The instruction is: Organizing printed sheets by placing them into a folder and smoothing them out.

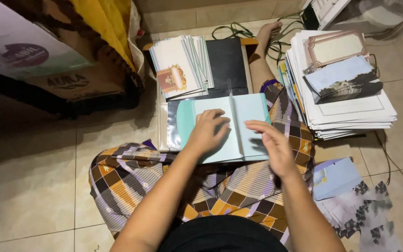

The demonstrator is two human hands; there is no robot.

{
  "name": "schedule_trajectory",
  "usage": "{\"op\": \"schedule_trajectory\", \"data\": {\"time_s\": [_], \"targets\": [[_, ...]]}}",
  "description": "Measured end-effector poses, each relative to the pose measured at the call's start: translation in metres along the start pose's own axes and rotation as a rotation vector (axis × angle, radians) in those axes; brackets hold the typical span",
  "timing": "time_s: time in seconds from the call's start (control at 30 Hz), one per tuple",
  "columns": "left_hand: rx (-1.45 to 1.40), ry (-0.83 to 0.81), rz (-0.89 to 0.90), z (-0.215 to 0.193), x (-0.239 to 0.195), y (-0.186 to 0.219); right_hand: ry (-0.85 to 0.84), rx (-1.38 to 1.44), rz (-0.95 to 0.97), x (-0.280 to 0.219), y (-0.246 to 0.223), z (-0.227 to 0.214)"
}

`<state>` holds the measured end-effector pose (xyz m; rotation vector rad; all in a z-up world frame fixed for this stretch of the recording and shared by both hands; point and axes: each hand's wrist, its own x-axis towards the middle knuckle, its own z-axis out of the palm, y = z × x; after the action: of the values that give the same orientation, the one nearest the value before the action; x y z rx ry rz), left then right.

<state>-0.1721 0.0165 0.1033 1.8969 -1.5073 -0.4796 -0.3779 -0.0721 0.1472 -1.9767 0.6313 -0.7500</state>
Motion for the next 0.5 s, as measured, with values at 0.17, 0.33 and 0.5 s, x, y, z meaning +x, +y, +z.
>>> {"op": "schedule_trajectory", "data": {"time_s": [0.17,0.33,0.5], "targets": [[-0.716,0.173,-0.092,0.024,0.005,-0.050,-0.112,-0.049,-0.077,0.005,0.021,0.031],[-0.740,0.163,-0.172,0.038,0.007,-0.069,-0.112,-0.096,0.058,0.004,0.030,0.035],[-0.701,0.157,-0.167,0.013,0.002,-0.039,0.288,-0.109,-0.262,-0.007,0.005,0.040]]}}
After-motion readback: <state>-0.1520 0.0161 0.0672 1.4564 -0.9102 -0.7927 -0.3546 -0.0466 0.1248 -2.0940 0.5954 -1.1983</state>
